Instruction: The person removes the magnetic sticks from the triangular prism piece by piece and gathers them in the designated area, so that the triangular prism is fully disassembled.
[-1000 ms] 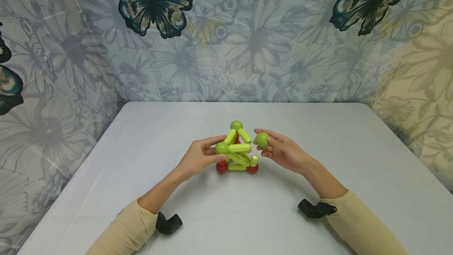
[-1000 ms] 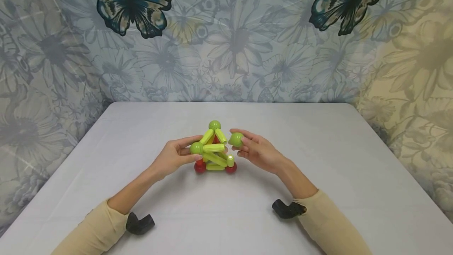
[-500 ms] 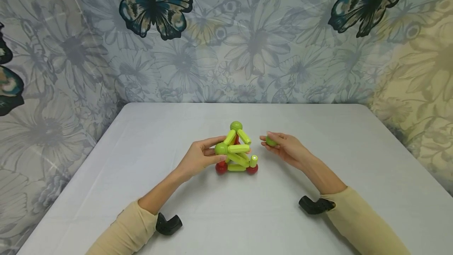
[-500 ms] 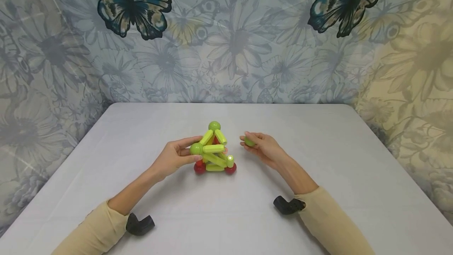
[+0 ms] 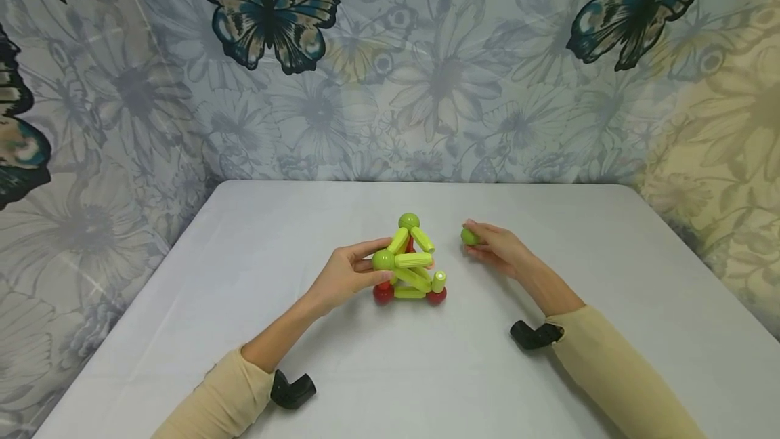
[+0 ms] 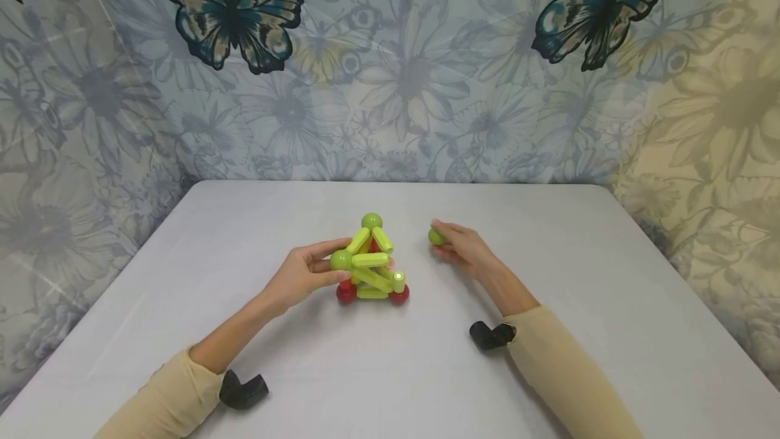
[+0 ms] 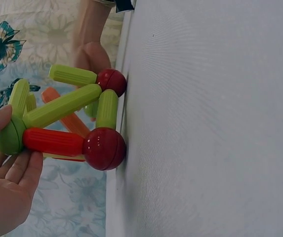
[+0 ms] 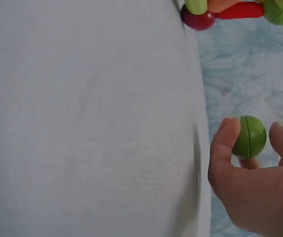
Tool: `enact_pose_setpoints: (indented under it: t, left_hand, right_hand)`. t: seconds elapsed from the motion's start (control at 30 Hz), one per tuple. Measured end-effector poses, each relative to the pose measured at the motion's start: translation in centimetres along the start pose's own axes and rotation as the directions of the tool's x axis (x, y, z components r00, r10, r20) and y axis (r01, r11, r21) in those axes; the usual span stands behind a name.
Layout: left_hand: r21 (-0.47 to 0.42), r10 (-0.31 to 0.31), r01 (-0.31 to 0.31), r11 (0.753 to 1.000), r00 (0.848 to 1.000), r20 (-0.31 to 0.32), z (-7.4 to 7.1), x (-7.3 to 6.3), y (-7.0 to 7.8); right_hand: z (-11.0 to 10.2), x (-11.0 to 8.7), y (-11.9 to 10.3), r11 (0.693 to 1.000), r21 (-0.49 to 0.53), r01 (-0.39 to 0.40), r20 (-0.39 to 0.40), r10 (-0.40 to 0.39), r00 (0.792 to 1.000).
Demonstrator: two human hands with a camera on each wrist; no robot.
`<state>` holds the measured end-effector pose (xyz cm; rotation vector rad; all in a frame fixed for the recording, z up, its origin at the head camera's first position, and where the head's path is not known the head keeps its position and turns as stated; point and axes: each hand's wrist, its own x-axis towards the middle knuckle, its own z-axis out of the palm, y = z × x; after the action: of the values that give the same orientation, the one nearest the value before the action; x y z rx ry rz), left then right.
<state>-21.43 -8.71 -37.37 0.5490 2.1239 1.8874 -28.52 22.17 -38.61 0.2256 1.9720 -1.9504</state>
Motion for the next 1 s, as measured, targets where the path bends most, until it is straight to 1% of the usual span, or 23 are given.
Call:
enact_pose_setpoints:
  t: [0.07,0.13,0.2,0.27,0.33,0.5,0.7,0.87,1.0]
  left_hand:
    - [-0.002,0.001,-0.001,1.0,1.0,0.0,0.0,0.0,0.0]
    - [-0.002,0.0,0.0,1.0,1.0,-0.002,0.0,-0.1,0.0]
    - [-0.004,0.001,-0.001,1.0,1.0,-0.005,0.0,-0.2,0.0]
    - [-0.01,0.002,-0.003,1.0,1.0,-0.005,0.1,-0.2,-0.1]
    - [-0.015,0.003,-0.003,1.0,1.0,-0.006,0.1,-0.2,-0.1]
    - [-0.017,-0.002,0.001,1.0,1.0,-0.009,0.2,-0.2,-0.2]
    - [-0.027,-0.003,0.003,1.0,1.0,-0.009,0.3,-0.3,-0.2]
    - [-0.031,0.003,-0.003,1.0,1.0,-0.003,0.2,-0.2,-0.1]
    - [-0.029,0.004,-0.004,1.0,1.0,0.001,0.2,-0.2,0.0]
  right_hand:
    - [-0.2,0.5,0.0,0.999,0.044,0.016,0.016,-0.017,1.0]
    - [-0.4,0.9,0.0,0.998,0.056,0.029,0.021,-0.03,0.999]
    - [-0.5,1.5,-0.1,0.998,0.048,0.036,0.003,-0.036,0.999]
    - [-0.7,2.1,-0.1,0.999,0.012,0.04,-0.031,-0.039,0.999]
    - [-0.8,2.7,-0.2,0.999,-0.038,0.032,-0.087,-0.035,0.996]
    - [-1.1,4.1,-0.5,0.987,-0.162,0.003,-0.183,-0.033,0.983]
    - [-1.1,5.5,-0.8,0.968,-0.25,0.023,-0.238,-0.085,0.967]
    - [-1.1,6.3,-1.0,0.958,-0.284,0.027,-0.276,-0.109,0.955]
    - [-1.0,6.5,-1.3,0.952,-0.304,0.041,-0.288,-0.133,0.948]
